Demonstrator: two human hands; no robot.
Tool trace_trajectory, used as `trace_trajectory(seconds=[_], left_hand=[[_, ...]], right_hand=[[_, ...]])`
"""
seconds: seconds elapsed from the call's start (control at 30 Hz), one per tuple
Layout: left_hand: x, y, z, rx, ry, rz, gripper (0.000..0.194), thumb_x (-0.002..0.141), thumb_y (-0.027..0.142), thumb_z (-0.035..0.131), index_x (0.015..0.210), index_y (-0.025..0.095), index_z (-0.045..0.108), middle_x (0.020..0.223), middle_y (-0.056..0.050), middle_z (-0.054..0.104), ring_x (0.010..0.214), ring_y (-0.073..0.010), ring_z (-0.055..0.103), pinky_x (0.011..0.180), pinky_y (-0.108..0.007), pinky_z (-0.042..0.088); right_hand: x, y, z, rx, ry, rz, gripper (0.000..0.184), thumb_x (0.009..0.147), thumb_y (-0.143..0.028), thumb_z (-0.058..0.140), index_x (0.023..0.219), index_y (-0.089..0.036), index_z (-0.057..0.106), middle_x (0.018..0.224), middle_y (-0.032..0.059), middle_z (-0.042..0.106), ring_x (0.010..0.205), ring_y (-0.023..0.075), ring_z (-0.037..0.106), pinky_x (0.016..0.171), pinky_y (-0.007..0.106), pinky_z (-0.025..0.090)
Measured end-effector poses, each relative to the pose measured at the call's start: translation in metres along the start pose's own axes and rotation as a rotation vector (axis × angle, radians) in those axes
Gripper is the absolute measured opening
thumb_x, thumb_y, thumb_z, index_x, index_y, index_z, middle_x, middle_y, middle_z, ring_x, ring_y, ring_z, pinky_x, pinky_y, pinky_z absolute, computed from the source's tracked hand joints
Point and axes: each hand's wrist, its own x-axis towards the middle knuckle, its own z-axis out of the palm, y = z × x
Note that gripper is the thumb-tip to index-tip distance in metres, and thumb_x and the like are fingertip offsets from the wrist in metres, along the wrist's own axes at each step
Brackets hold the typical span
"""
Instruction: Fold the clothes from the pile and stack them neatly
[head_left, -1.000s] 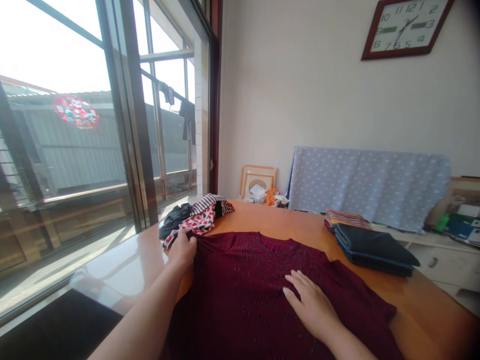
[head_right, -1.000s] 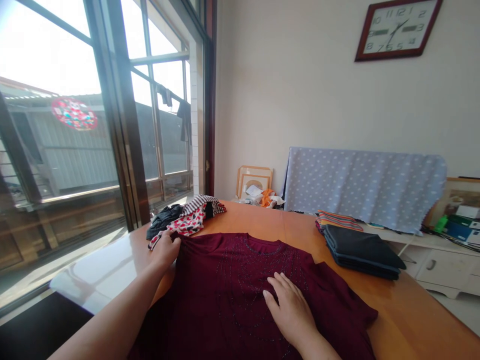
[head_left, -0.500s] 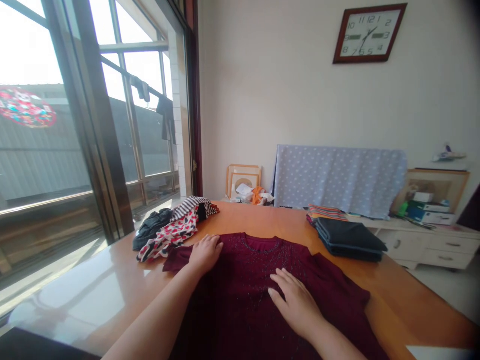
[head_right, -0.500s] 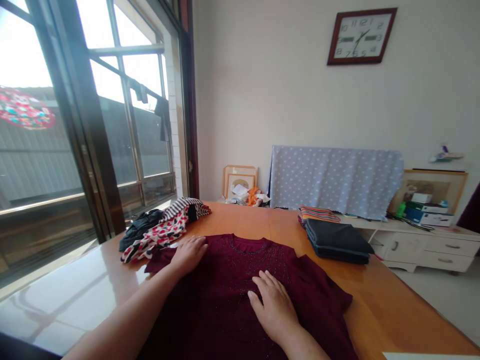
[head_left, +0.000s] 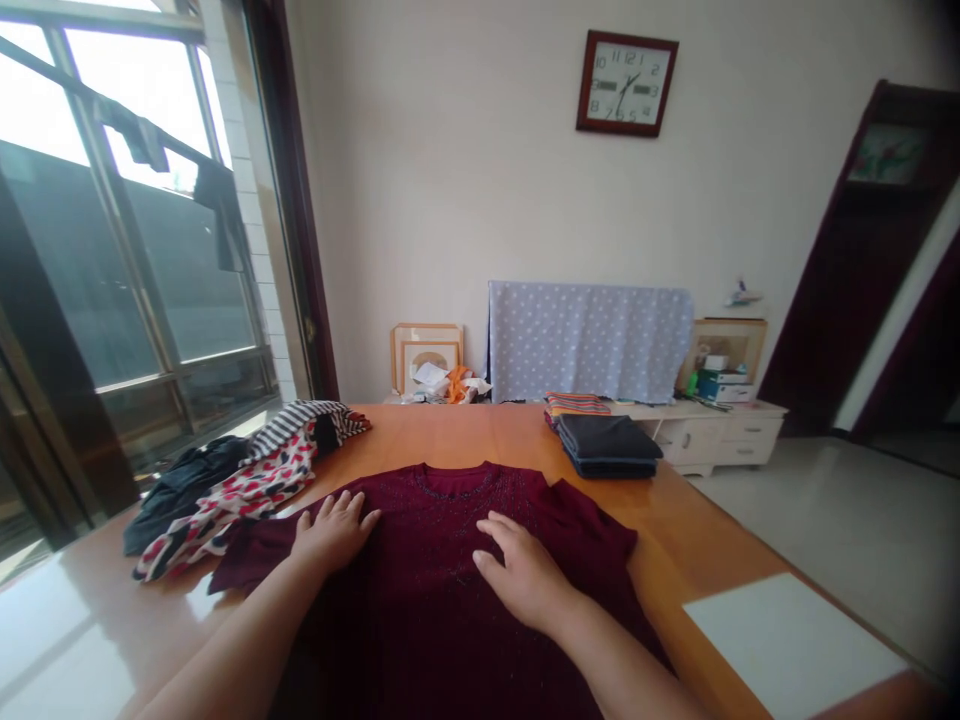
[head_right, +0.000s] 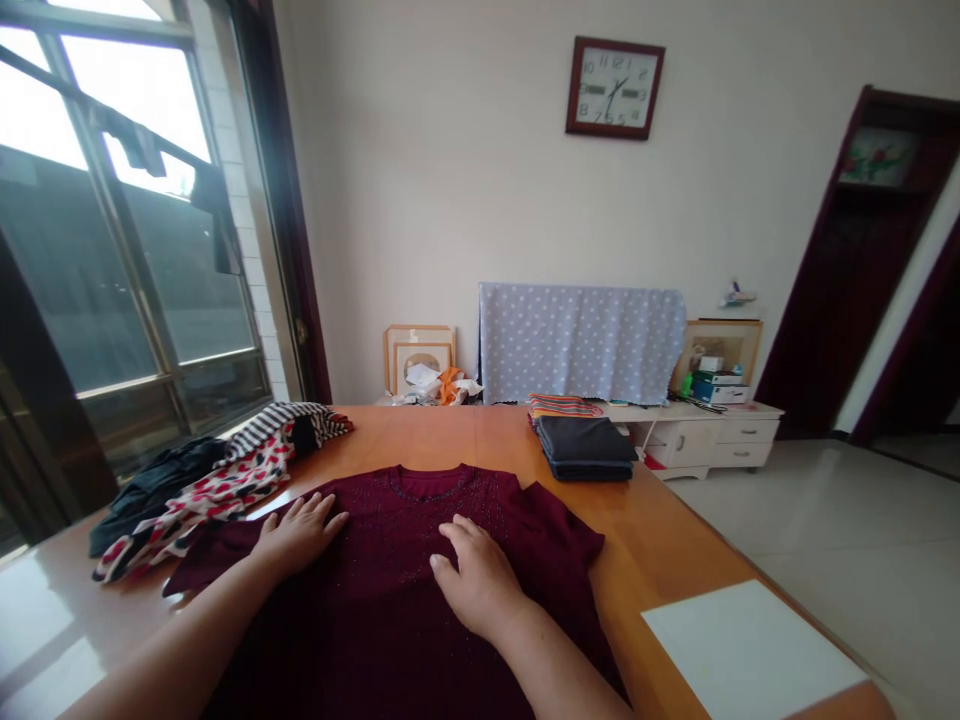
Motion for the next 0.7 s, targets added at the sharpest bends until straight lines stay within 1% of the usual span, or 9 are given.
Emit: trace_trajectory(seconds=[0.13, 0.2, 0.27, 0.33, 0.4, 0.47, 0.57, 0.63, 0.7], left_hand=[[-0.001, 0.024, -0.009, 0.043, 0.078, 0.072, 0.058, 0.092, 0.053, 0.039, 0.137, 0.021, 0.054, 0.155, -0.013, 0.039, 0.146, -0.0354, 0.025, 0.113, -0.063, 0.015], [-0.004, 0.045, -0.016, 0.007, 0.071, 0.125, 0.052, 0.091, 0.050, 0.043, 0.133, 0.022, 0.057, 0.151, -0.013, 0.044, 0.144, -0.0346, 0.030, 0.113, -0.059, 0.020], [-0.009, 0.070, -0.023, -0.047, 0.060, 0.182, 0.047, 0.091, 0.048, 0.045, 0.129, 0.023, 0.059, 0.146, -0.012, 0.050, 0.140, -0.0337, 0.037, 0.112, -0.056, 0.024], [-0.016, 0.097, -0.028, -0.104, 0.041, 0.247, 0.043, 0.091, 0.047, 0.046, 0.125, 0.025, 0.060, 0.140, -0.012, 0.056, 0.134, -0.0323, 0.045, 0.111, -0.054, 0.027], [-0.024, 0.122, -0.029, -0.168, 0.014, 0.284, 0.042, 0.090, 0.046, 0.047, 0.126, 0.027, 0.060, 0.142, -0.011, 0.055, 0.135, -0.0316, 0.043, 0.112, -0.053, 0.026], [-0.031, 0.143, -0.023, -0.216, -0.010, 0.318, 0.046, 0.091, 0.048, 0.046, 0.129, 0.028, 0.059, 0.146, -0.010, 0.051, 0.139, -0.0314, 0.039, 0.114, -0.053, 0.024], [-0.040, 0.163, -0.007, -0.239, -0.040, 0.346, 0.057, 0.091, 0.058, 0.040, 0.137, 0.027, 0.054, 0.153, -0.009, 0.043, 0.145, -0.0324, 0.029, 0.116, -0.056, 0.019], [-0.045, 0.168, 0.004, -0.226, -0.039, 0.348, 0.064, 0.091, 0.064, 0.036, 0.142, 0.027, 0.050, 0.157, -0.009, 0.036, 0.148, -0.0330, 0.022, 0.117, -0.058, 0.015], [-0.047, 0.170, 0.012, -0.212, -0.021, 0.347, 0.068, 0.090, 0.066, 0.034, 0.144, 0.027, 0.048, 0.159, -0.008, 0.033, 0.149, -0.0331, 0.017, 0.118, -0.058, 0.012]], right_hand=[[-0.002, -0.012, -0.028, 0.031, 0.053, -0.047, 0.050, 0.090, -0.039, 0.055, 0.137, -0.022, 0.057, 0.147, 0.0083, 0.050, 0.136, 0.0242, 0.045, 0.115, 0.042, 0.034], [0.001, -0.006, -0.043, 0.053, 0.098, -0.054, 0.048, 0.090, -0.039, 0.054, 0.135, -0.023, 0.058, 0.144, 0.0070, 0.054, 0.134, 0.0235, 0.048, 0.114, 0.041, 0.035], [0.007, 0.013, -0.059, 0.085, 0.173, -0.006, 0.046, 0.091, -0.039, 0.052, 0.132, -0.021, 0.060, 0.135, 0.0084, 0.061, 0.125, 0.0231, 0.056, 0.108, 0.038, 0.041], [0.014, 0.043, -0.074, 0.106, 0.241, 0.120, 0.044, 0.092, -0.041, 0.048, 0.127, -0.018, 0.063, 0.124, 0.0108, 0.068, 0.113, 0.0233, 0.064, 0.099, 0.035, 0.048], [0.021, 0.077, -0.089, 0.041, 0.342, 0.265, 0.041, 0.092, -0.041, 0.046, 0.120, -0.019, 0.067, 0.117, 0.0103, 0.071, 0.107, 0.0231, 0.066, 0.093, 0.033, 0.050], [0.025, 0.109, -0.100, -0.064, 0.376, 0.385, 0.039, 0.091, -0.041, 0.047, 0.113, -0.020, 0.069, 0.112, 0.0098, 0.073, 0.106, 0.0242, 0.067, 0.091, 0.033, 0.049], [0.027, 0.140, -0.109, -0.217, 0.312, 0.508, 0.040, 0.089, -0.042, 0.048, 0.114, -0.019, 0.069, 0.115, 0.0122, 0.072, 0.109, 0.0261, 0.065, 0.091, 0.034, 0.047], [0.028, 0.149, -0.109, -0.310, 0.242, 0.559, 0.046, 0.087, -0.045, 0.051, 0.121, -0.017, 0.066, 0.123, 0.0152, 0.067, 0.113, 0.0280, 0.063, 0.093, 0.037, 0.046], [0.030, 0.150, -0.105, -0.410, 0.184, 0.588, 0.053, 0.083, -0.050, 0.056, 0.125, -0.018, 0.063, 0.129, 0.0173, 0.063, 0.118, 0.0311, 0.059, 0.095, 0.042, 0.045]])
